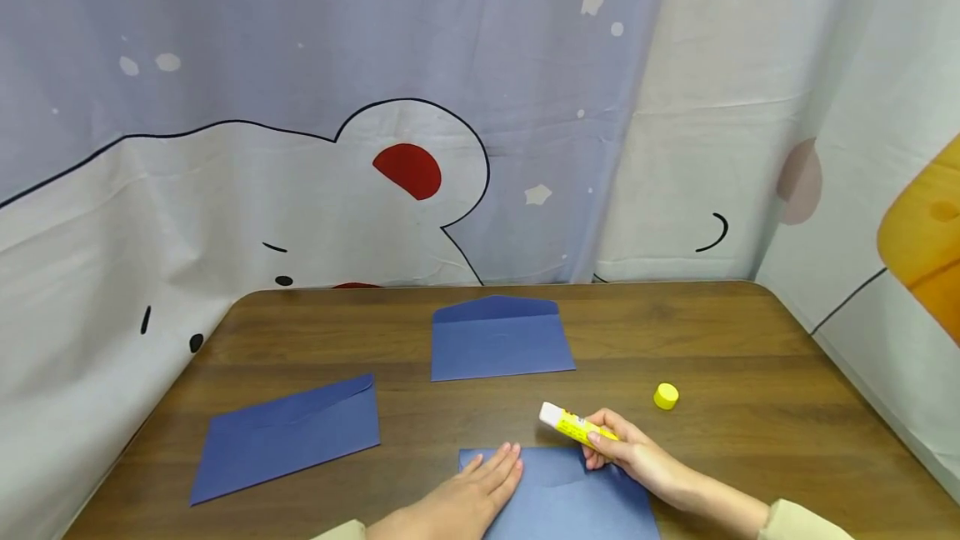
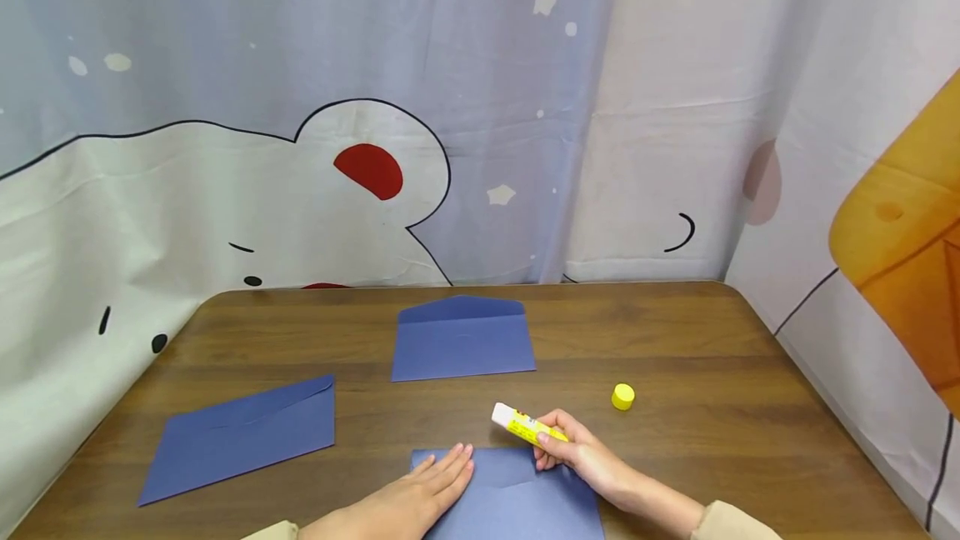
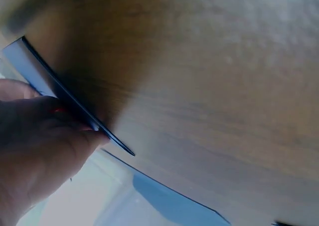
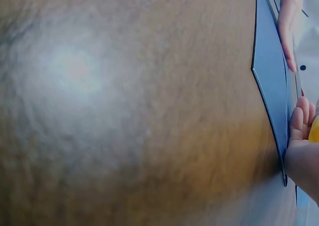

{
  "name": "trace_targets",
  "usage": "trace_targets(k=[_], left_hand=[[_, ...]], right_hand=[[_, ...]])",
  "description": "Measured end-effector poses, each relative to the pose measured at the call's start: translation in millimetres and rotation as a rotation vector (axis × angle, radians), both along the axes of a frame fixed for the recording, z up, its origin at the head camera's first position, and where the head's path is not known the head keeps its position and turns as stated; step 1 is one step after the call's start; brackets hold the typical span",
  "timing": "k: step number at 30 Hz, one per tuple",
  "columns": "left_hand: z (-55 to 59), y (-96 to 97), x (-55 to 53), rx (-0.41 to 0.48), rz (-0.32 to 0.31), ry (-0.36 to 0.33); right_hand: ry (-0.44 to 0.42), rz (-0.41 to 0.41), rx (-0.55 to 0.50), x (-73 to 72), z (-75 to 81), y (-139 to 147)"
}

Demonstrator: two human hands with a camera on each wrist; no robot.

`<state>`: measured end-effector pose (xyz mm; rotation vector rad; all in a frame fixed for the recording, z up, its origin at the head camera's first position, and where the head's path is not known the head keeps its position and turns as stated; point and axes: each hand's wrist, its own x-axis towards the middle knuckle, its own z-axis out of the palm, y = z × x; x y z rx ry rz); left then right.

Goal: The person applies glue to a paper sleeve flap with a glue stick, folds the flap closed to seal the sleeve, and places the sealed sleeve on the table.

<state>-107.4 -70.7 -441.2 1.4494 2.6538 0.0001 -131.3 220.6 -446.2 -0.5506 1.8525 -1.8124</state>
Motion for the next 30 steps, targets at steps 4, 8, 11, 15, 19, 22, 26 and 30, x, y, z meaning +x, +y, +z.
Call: trace_targets(k=[4,8,11,15,19,22,26,30], left_hand=[[3.0,-1.6,0.1,0.011,-0.008,-0.043],[7.7,-2.5,-0.6,0.062,0.023,-0.155],[12.4,-1.9,-2.1,0.124,0.071,-0.282],[17.9,-3.0,-6.3,0.184,0.089,-0.369],[17.5,-11.4,-12.6,0.191,0.038,-0.359],[13.3,-19.6,-14.6,0.152,-0.035,-0.270],[7.4,-26.0,-14.0,0.135,-0.098,-0.184],[1.5,-28.4,-13.3,0.134,-0.133,-0.114]], right_hand=[[0.010,-0.019,0.026,2.7,-0.4,-2.3],[-0.037,-0.019,0.031,1.9,3.1,-2.0],[-0.137,-0.001,-0.008,-2.2,7.7,0.6],[-0.283,0.022,-0.113,-8.8,12.0,7.8],[-0.317,0.026,-0.182,-11.8,11.1,15.6],[-0.274,0.017,-0.162,-10.5,9.7,16.5],[-0.208,-0.003,-0.117,-6.8,8.3,13.3],[-0.148,-0.012,-0.082,-3.0,5.4,10.6]])
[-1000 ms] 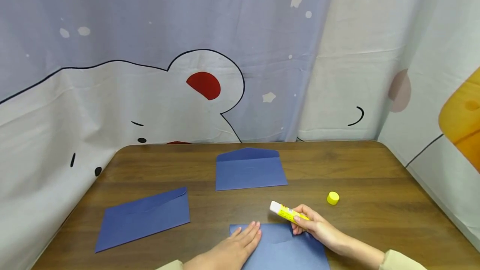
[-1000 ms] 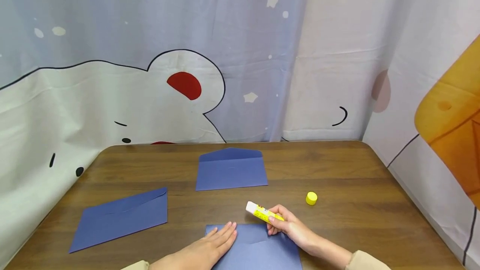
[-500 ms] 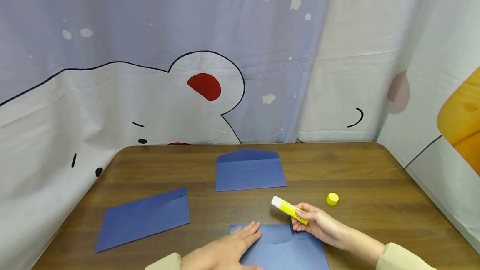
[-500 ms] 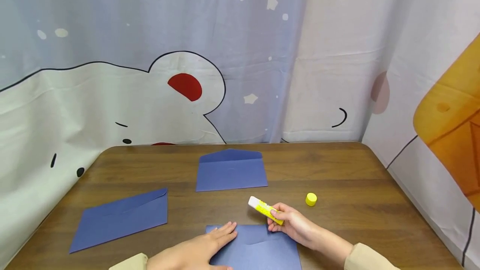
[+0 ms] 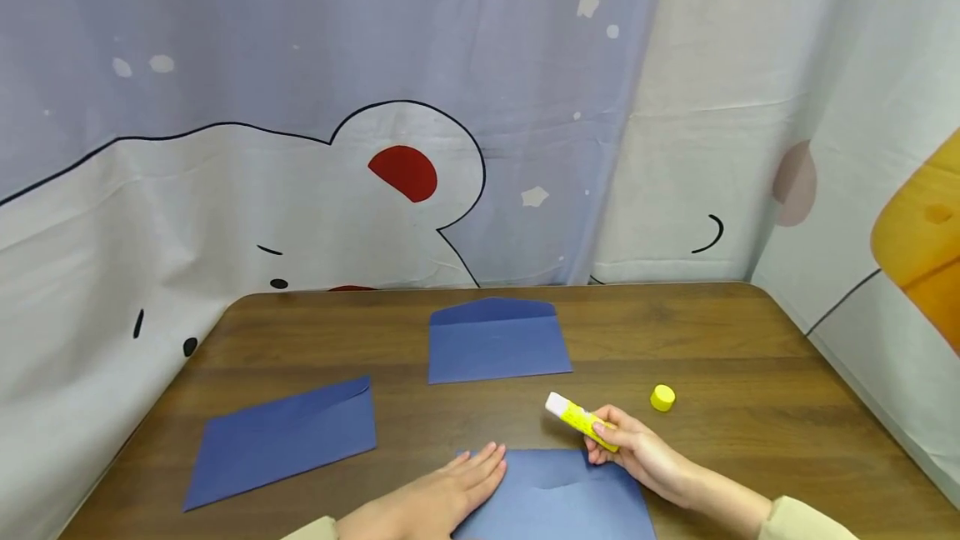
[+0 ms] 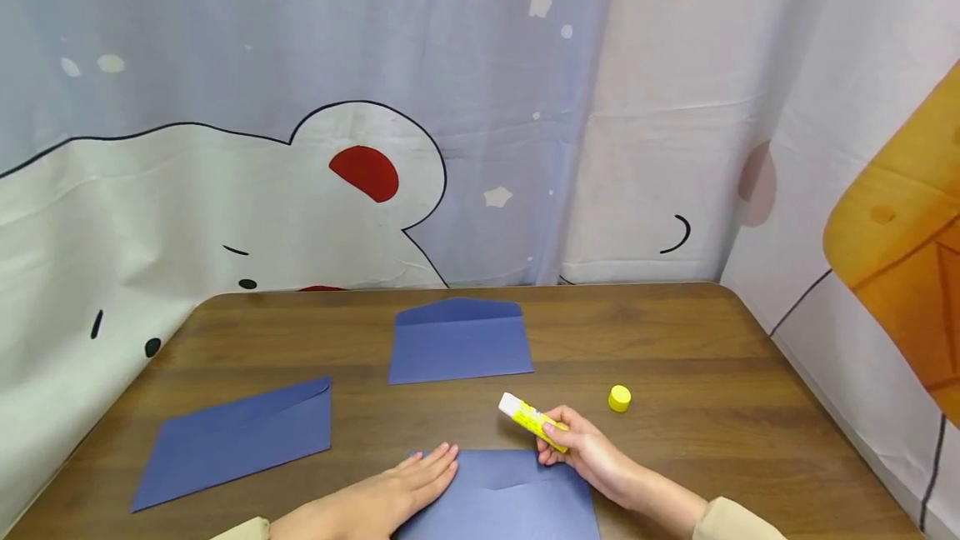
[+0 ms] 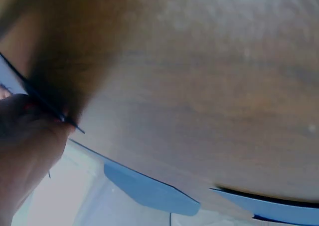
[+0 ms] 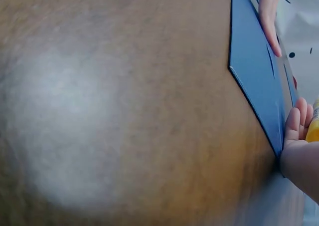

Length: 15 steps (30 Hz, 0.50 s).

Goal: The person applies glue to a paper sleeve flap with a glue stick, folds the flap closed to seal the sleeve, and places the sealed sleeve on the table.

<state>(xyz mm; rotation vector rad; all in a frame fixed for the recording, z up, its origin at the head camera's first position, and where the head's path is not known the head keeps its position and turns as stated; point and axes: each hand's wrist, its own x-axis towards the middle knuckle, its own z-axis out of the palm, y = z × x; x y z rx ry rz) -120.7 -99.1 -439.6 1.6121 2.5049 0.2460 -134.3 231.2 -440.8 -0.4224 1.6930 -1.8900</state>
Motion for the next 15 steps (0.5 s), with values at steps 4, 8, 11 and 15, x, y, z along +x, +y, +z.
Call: trace_targets(k=[4,8,11,15], left_hand=[[-5.9,0.7,1.5,-0.004,-0.008,0.112],[-3.4,7.4,3.8,0.088,0.122,-0.069],[3.4,17.4,4.5,0.201,0.281,-0.201],[14.0,32.5,3.4,0.175,0.326,-0.070]], right_hand=[[0.048,-0.012,0.035,3.3,-1.6,-1.4],[0.049,-0.022,0.083,3.2,0.9,-2.4],[0.036,-0.018,0.110,1.8,2.5,-2.9],[0.019,-0.013,0.106,1.4,4.1,-1.6]])
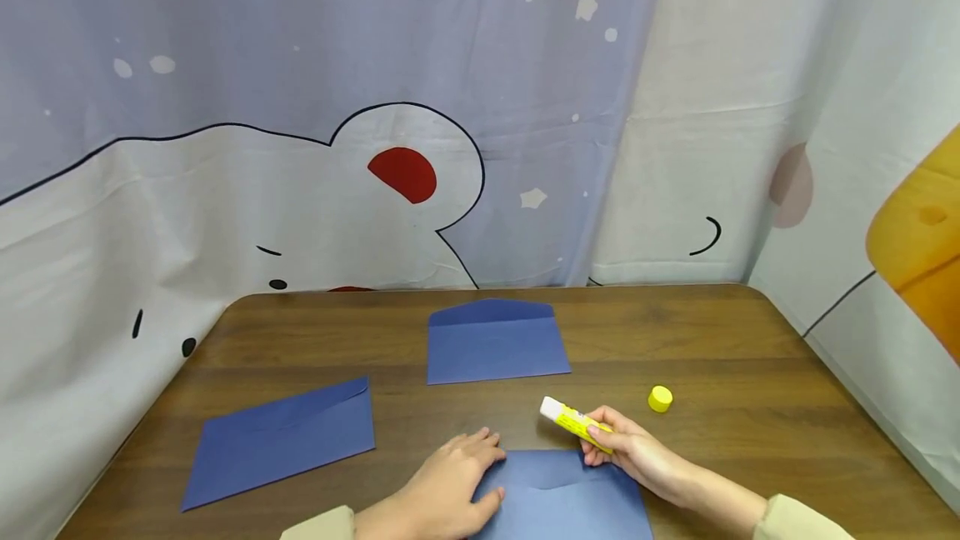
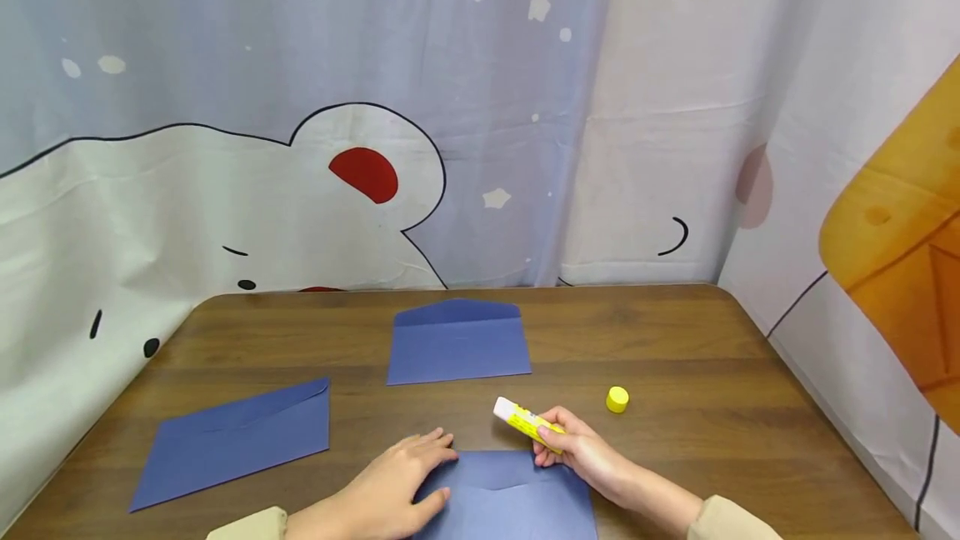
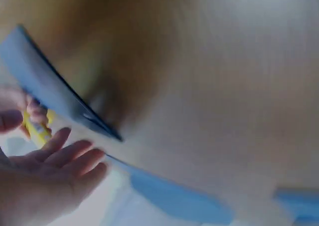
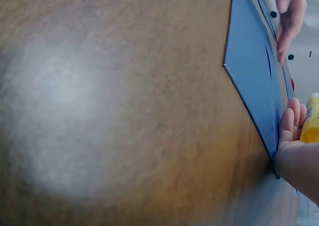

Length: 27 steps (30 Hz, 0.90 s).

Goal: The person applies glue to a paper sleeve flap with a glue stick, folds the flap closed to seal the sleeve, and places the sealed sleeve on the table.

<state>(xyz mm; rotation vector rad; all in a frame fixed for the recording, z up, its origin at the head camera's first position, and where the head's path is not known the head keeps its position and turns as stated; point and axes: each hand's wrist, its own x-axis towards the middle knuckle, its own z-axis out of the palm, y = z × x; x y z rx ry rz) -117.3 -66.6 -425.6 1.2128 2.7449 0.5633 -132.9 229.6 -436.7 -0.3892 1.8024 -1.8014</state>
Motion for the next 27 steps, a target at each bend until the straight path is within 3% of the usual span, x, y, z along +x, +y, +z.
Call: trace_targets(k=[2,4,7,10,15,23,27], left_hand=[[2.2,7.9,-1.8,-0.089,-0.070,0.097],[2.5,17.0,-4.8,-0.181,-0.182,0.167],[0.8,30.7,-8.2,-0.274,-0.326,0.186],[-3.3,40.3,-9.8,-0.343,-0.415,0.212],[-12.2,45.7,-9.0,-0.381,-0.433,0.251],[-24.0,45.4,-5.2,-0.308,-0.389,0.333],[-21.3,45.9,-7.9,-0.293,-0.397,0.249]], right_hand=[[-0.016,-0.002,-0.004,-0.5,-0.4,0.4],[-0.025,-0.003,-0.005,-0.7,-0.4,0.6],[-0.021,0.001,-0.005,-1.0,-0.4,0.4],[-0.011,0.009,-0.006,-1.0,0.3,-0.3],[-0.002,0.000,0.008,-0.4,2.0,-1.2],[0.035,0.004,0.012,0.5,1.3,-3.9],[0.044,-0.002,0.022,0.0,0.6,-2.4]])
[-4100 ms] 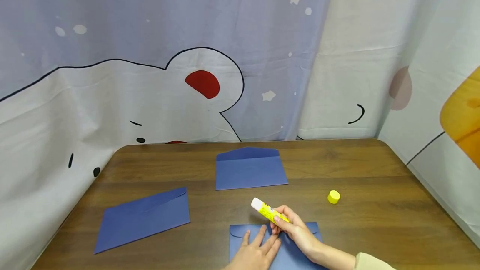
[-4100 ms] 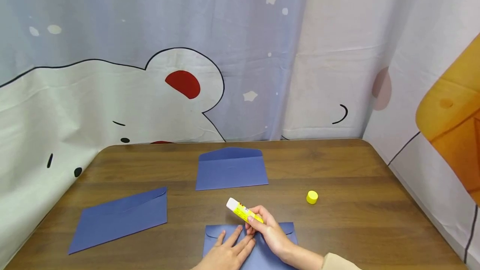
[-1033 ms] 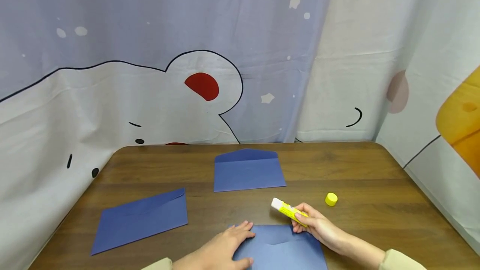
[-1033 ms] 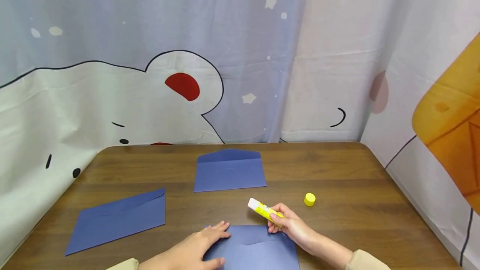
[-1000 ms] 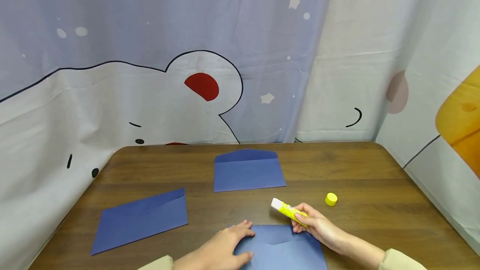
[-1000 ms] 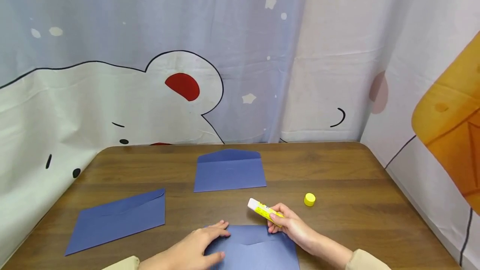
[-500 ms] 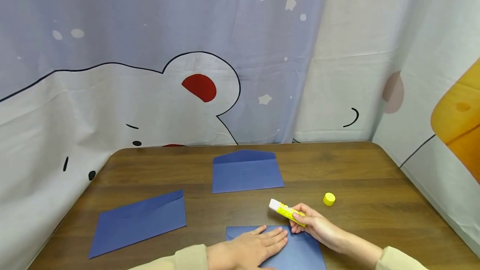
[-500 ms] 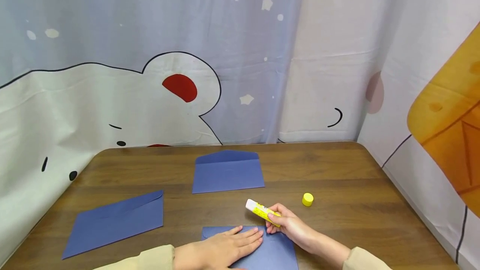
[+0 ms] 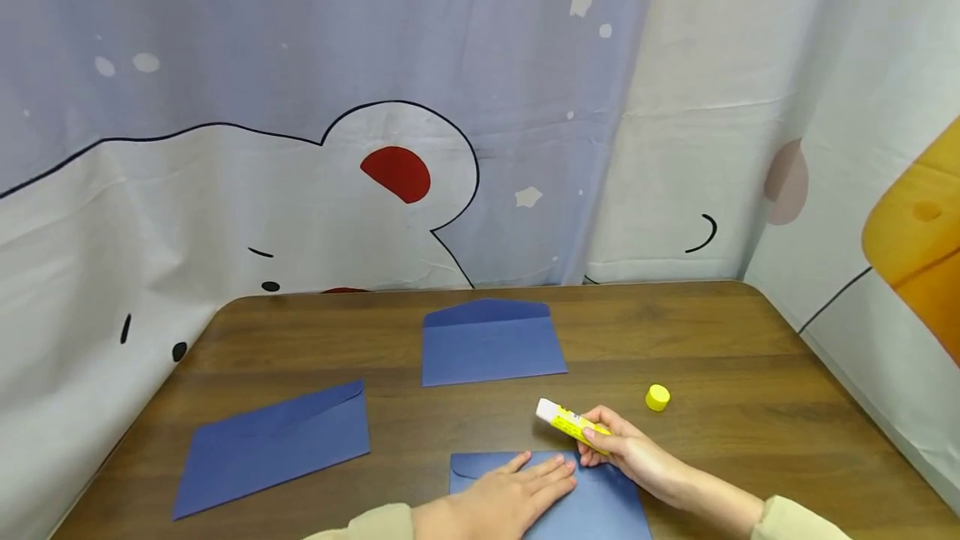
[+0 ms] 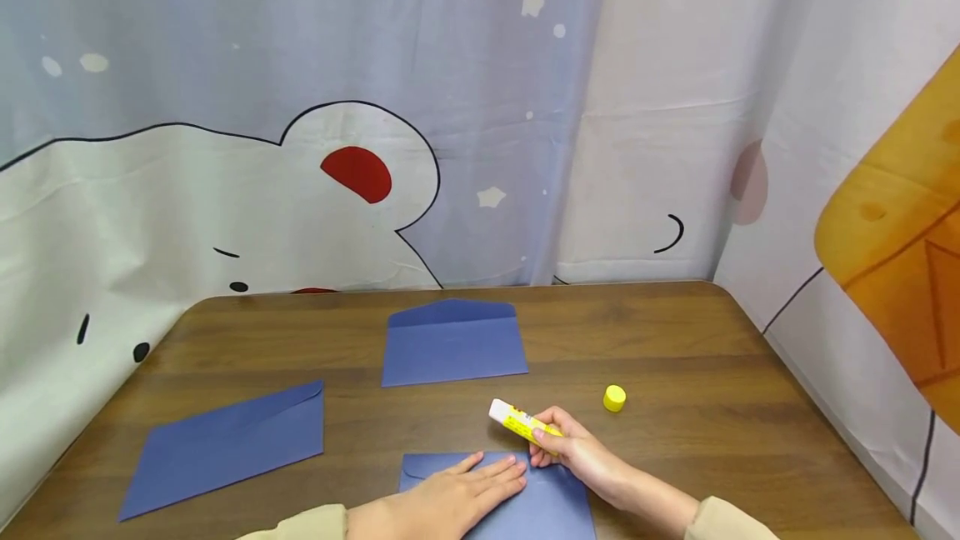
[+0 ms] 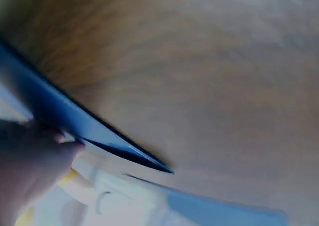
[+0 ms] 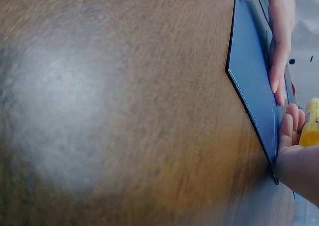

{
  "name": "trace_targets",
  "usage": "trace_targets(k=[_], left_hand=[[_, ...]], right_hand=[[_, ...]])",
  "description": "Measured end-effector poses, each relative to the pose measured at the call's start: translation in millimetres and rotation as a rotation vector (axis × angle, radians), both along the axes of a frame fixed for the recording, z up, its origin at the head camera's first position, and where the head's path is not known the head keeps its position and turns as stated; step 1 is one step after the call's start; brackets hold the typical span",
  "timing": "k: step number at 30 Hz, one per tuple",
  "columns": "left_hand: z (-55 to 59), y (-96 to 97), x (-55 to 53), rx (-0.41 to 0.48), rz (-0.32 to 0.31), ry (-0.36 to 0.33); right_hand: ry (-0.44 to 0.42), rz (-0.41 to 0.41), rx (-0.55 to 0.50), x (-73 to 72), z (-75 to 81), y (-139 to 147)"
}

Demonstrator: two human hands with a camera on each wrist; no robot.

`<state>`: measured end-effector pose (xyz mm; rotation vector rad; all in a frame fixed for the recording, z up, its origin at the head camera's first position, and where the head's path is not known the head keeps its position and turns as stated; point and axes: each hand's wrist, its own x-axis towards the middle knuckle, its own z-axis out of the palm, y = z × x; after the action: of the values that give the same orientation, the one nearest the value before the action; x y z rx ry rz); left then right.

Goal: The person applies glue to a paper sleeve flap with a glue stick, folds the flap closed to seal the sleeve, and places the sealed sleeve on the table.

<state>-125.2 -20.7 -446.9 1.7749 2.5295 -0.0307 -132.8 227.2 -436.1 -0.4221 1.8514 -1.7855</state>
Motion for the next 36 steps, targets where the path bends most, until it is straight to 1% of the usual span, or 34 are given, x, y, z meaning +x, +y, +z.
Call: trace_targets(k=[4,6,9,12,14,16,19,21,25,27,28,31,33,36], left_hand=[[7.5,-6.9,-1.3,-0.057,0.007,-0.095],[11.4,-14.8,-1.0,-0.070,0.037,-0.128],[17.6,-33.1,0.0,-0.068,0.120,-0.180],[22.4,-54.1,2.7,-0.076,0.217,-0.224],[23.6,-66.4,5.1,-0.086,0.271,-0.249],[23.2,-75.8,7.6,-0.092,0.315,-0.255],[19.5,-84.4,9.5,-0.083,0.332,-0.236],[15.4,-88.0,10.1,-0.073,0.316,-0.186],[9.8,-92.4,9.6,-0.056,0.261,-0.055],[8.9,-93.7,9.3,-0.055,0.246,-0.011],[8.9,-94.2,9.0,-0.055,0.243,-0.002],[8.5,-96.3,7.1,-0.030,0.246,-0.056],[8.6,-99.4,5.0,0.009,0.245,-0.156],[9.5,-106.9,0.5,0.074,0.229,-0.339]], right_hand=[[0.004,-0.005,0.003,-0.2,-1.1,-0.1],[0.003,-0.008,0.001,-0.1,-1.8,-0.5],[0.002,-0.009,0.004,0.5,-2.2,-1.1],[0.000,-0.016,0.017,1.4,-1.9,-1.0],[0.000,-0.019,0.023,1.6,-1.4,-0.6],[-0.001,-0.019,0.025,1.3,-1.0,-0.4],[0.001,-0.016,0.024,0.6,-1.1,-0.7],[0.002,-0.013,0.024,0.2,-1.8,-1.2],[0.006,-0.012,0.025,0.0,-2.4,-1.4],[0.010,-0.012,0.021,0.4,-2.8,-1.8],[0.012,-0.012,0.020,0.6,-3.1,-1.9],[0.015,-0.013,0.016,1.2,-3.9,-1.9],[0.019,-0.013,0.017,1.1,-4.2,-1.9],[0.022,-0.013,0.019,0.1,-3.7,-2.1]])
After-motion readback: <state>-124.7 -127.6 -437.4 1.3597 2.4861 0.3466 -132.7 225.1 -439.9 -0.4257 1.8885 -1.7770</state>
